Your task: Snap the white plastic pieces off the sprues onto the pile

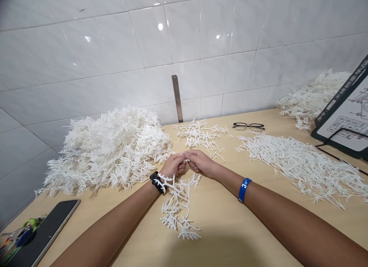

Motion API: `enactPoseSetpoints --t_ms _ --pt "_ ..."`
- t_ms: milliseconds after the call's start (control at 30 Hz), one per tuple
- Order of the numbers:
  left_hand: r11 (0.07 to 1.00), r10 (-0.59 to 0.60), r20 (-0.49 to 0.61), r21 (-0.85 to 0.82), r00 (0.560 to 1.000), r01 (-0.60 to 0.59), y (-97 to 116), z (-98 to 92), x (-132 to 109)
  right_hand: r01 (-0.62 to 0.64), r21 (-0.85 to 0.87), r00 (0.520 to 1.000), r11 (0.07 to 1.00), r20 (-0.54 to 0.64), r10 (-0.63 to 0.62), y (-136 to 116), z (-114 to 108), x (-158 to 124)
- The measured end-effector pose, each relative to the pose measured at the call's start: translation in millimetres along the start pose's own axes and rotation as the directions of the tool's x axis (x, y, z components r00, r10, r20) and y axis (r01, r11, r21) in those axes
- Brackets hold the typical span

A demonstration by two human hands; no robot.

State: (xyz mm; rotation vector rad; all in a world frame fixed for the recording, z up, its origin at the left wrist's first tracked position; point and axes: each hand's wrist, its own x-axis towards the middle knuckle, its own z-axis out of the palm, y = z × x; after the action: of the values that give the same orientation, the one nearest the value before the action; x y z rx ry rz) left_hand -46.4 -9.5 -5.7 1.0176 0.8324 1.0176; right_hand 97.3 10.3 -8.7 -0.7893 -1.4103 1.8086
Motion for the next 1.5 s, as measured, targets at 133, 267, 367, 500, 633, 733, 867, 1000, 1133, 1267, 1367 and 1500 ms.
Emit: enactPoseSetpoints --t_ms 133,267,367,500,633,733,867,1000,1133,1267,1367,1500 --pt "1.000 0.000 0.051 0.025 0.999 -0.001 2.9 -3.1 -0.1 0.017 0.087 0.999 0.996 0.040 -0.020 1.2 -1.1 -0.6" --pt "0.998 0.016 0.104 0.059 0.994 -0.022 7.2 -4.5 -2.2 0.045 0.142 0.996 0.989 0.068 -0.055 3.1 0.9 -0.7" --pt "0.998 0.022 0.140 0.062 0.990 -0.031 8.8 -4.9 -3.3 0.020 0.184 0.995 0.983 0.097 -0.039 3.2 1.7 -1.5" --pt "0.999 0.017 0.187 0.045 0.982 -0.026 9.1 -5.7 -3.7 -0.048 0.248 0.992 0.968 0.124 0.017 0.9 2.1 -3.4" --pt "1.000 0.004 0.207 0.008 0.978 -0.006 9.0 -6.9 -3.2 -0.049 0.257 0.990 0.965 0.144 0.012 -1.4 2.4 -3.4" --pt "1.000 0.015 0.189 -0.008 0.982 -0.013 7.6 -6.0 -2.9 0.001 0.204 0.993 0.979 0.118 -0.025 -1.6 -0.3 -0.8" --pt "0.999 0.023 0.142 -0.037 0.990 -0.018 2.0 -2.1 -2.4 0.183 -0.056 0.981 0.981 -0.052 -0.186 -0.9 -5.5 3.8" --pt "0.997 0.034 0.089 -0.066 0.995 -0.028 -3.2 0.4 -0.8 0.265 -0.199 0.943 0.943 -0.152 -0.297 -0.6 -3.3 5.4" --pt "0.996 0.082 0.051 -0.023 0.995 -0.081 -3.9 0.5 -1.1 0.190 -0.039 0.968 0.981 -0.157 -0.194 -0.5 2.6 4.1" --pt "0.995 0.077 0.035 0.058 0.996 -0.079 -1.9 0.1 -2.9 0.114 0.130 0.989 0.985 -0.104 -0.100 -0.7 1.4 3.1" --pt "0.997 0.061 0.065 0.038 0.996 -0.064 -0.3 -1.1 -4.0 0.082 0.172 0.996 0.982 -0.060 -0.072 0.4 -3.1 2.7" --pt "0.999 0.027 0.121 0.024 0.992 -0.030 1.4 -4.4 -5.5 0.044 0.190 0.999 0.981 0.012 -0.047 3.3 -7.6 1.5"
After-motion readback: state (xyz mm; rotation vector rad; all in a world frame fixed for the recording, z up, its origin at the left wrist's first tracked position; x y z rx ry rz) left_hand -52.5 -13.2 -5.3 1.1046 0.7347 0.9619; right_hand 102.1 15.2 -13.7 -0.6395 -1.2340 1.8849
